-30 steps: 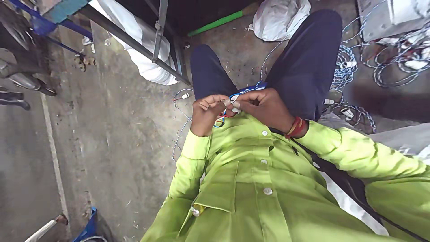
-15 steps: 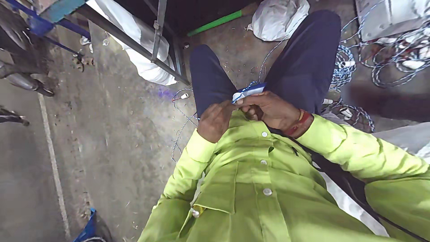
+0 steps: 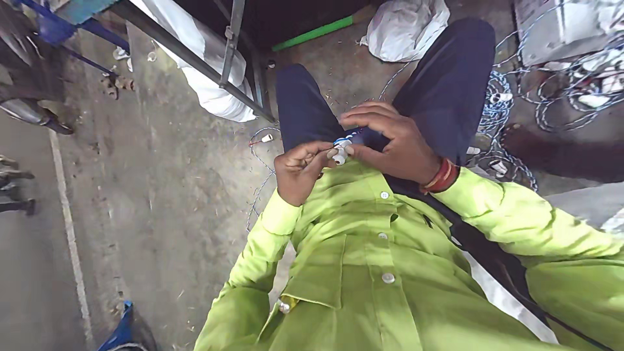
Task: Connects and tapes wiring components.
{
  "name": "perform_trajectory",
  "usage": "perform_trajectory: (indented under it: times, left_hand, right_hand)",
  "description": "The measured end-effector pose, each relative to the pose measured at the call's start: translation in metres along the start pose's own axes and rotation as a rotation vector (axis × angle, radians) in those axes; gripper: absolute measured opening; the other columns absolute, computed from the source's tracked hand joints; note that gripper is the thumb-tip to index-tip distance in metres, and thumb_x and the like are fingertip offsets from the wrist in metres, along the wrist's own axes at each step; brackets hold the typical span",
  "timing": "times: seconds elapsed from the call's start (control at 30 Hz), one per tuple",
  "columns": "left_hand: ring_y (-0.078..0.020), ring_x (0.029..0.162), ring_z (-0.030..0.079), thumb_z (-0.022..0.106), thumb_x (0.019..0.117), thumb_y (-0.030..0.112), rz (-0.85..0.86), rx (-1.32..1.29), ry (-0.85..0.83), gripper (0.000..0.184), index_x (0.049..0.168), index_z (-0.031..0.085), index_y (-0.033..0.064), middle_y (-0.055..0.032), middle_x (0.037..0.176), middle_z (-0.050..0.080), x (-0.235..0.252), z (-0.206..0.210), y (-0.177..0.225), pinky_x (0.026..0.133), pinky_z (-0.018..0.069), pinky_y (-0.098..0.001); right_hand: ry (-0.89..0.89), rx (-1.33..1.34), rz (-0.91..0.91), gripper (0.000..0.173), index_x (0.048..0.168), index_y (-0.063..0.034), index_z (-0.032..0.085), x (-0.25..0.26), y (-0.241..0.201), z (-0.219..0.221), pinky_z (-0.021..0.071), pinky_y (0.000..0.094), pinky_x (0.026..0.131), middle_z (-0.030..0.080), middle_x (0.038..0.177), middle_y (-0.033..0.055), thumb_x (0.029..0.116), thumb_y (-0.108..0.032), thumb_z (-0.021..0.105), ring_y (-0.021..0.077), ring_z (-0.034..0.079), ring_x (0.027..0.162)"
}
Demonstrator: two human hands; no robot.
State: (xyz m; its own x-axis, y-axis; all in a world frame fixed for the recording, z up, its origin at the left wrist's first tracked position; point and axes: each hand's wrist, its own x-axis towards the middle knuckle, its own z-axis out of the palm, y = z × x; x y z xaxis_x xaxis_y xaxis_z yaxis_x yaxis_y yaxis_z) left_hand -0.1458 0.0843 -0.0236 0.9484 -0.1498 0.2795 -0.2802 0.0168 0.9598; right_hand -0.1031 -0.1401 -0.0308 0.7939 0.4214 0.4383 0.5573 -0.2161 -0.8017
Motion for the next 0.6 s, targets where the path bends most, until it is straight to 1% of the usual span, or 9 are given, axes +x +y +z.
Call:
perform_trajectory:
  times: [0.03, 0.07, 0.1, 0.17, 0.23, 0.33, 0.4, 0.5, 0.6]
  left_hand:
    - [-0.0129, 0.075, 0.075, 0.067, 0.0913, -0.010, -0.014, -0.028, -0.004, 0.017, 0.108, 0.071, -0.0080, -0.0098, 0.091, 0.078, 0.000, 0.000, 0.001, 0.069, 0.0646, -0.0302]
    - [-0.0135, 0.075, 0.075, 0.067, 0.0910, -0.010, -0.025, -0.044, -0.003, 0.017, 0.107, 0.071, -0.0080, -0.0100, 0.090, 0.078, 0.000, 0.000, 0.001, 0.070, 0.0647, -0.0306]
    - [-0.0136, 0.075, 0.075, 0.068, 0.0907, -0.010, -0.033, -0.049, -0.004, 0.017, 0.107, 0.071, -0.0077, -0.0097, 0.090, 0.078, 0.000, 0.000, 0.002, 0.070, 0.0649, -0.0306]
    - [-0.0119, 0.074, 0.075, 0.068, 0.0906, -0.010, -0.054, -0.037, -0.010, 0.018, 0.108, 0.072, -0.0064, -0.0087, 0.090, 0.078, -0.001, -0.001, 0.004, 0.069, 0.0643, -0.0281]
    - [-0.0081, 0.071, 0.072, 0.067, 0.0913, -0.008, -0.093, -0.008, -0.034, 0.020, 0.110, 0.071, -0.0051, -0.0072, 0.088, 0.077, -0.003, -0.002, 0.010, 0.067, 0.0616, -0.0225]
    - [-0.0086, 0.071, 0.073, 0.066, 0.0911, -0.010, -0.093, -0.010, -0.071, 0.021, 0.111, 0.071, -0.0066, -0.0083, 0.088, 0.077, -0.002, -0.002, 0.013, 0.066, 0.0615, -0.0220]
    - [-0.0080, 0.070, 0.072, 0.066, 0.0908, -0.010, -0.104, -0.001, -0.076, 0.020, 0.110, 0.071, -0.0068, -0.0081, 0.087, 0.077, -0.001, -0.001, 0.014, 0.065, 0.0609, -0.0211]
    - [-0.0080, 0.070, 0.072, 0.068, 0.0898, -0.010, -0.106, 0.005, -0.091, 0.020, 0.109, 0.071, -0.0071, -0.0085, 0.088, 0.076, 0.000, 0.000, 0.012, 0.066, 0.0611, -0.0214]
    - [-0.0091, 0.071, 0.072, 0.068, 0.0885, -0.012, -0.111, -0.015, -0.101, 0.022, 0.110, 0.071, -0.0068, -0.0095, 0.089, 0.076, -0.001, 0.000, 0.009, 0.067, 0.0613, -0.0223]
  right_hand:
    - [-0.050, 0.011, -0.018, 0.034, 0.124, -0.0023, 0.071, 0.001, 0.001, 0.000, 0.0449, 0.0436, 0.113, 0.070, 0.126, 0.0118, 0.0966, -0.022, 0.067, 0.0250, 0.061, 0.127]
    - [-0.085, 0.049, -0.004, 0.031, 0.122, -0.0034, 0.073, 0.001, 0.002, 0.001, 0.0470, 0.0408, 0.110, 0.072, 0.121, 0.0091, 0.0985, -0.022, 0.065, 0.0195, 0.064, 0.121]
    - [-0.108, 0.103, 0.023, 0.028, 0.118, -0.0035, 0.074, 0.001, 0.002, 0.003, 0.0505, 0.0345, 0.102, 0.074, 0.113, 0.0062, 0.0997, -0.022, 0.063, 0.0126, 0.066, 0.110]
    - [-0.147, 0.218, 0.094, 0.024, 0.113, -0.0025, 0.074, 0.001, 0.002, 0.002, 0.0570, 0.0238, 0.090, 0.074, 0.106, 0.0028, 0.1011, -0.018, 0.061, 0.0044, 0.068, 0.098]
    - [-0.164, 0.303, 0.149, 0.021, 0.111, -0.0009, 0.073, 0.001, 0.001, 0.002, 0.0577, 0.0194, 0.081, 0.074, 0.100, 0.0010, 0.1010, -0.015, 0.061, 0.0011, 0.067, 0.089]
    - [-0.149, 0.334, 0.185, 0.019, 0.109, -0.0005, 0.073, 0.001, 0.000, 0.000, 0.0569, 0.0165, 0.071, 0.073, 0.092, -0.0010, 0.0992, -0.013, 0.064, -0.0011, 0.066, 0.078]
    - [-0.131, 0.319, 0.193, 0.017, 0.105, -0.0020, 0.075, 0.001, 0.000, -0.002, 0.0565, 0.0163, 0.069, 0.073, 0.092, -0.0007, 0.0978, -0.013, 0.066, -0.0006, 0.066, 0.077]
    - [-0.111, 0.302, 0.224, 0.014, 0.099, -0.0040, 0.077, 0.003, -0.002, -0.002, 0.0580, 0.0170, 0.073, 0.074, 0.099, 0.0021, 0.0944, -0.013, 0.069, 0.0018, 0.068, 0.084]
    - [-0.094, 0.270, 0.267, 0.011, 0.095, -0.0062, 0.078, 0.005, -0.004, -0.001, 0.0563, 0.0164, 0.070, 0.074, 0.100, 0.0017, 0.0916, -0.013, 0.071, 0.0010, 0.066, 0.081]
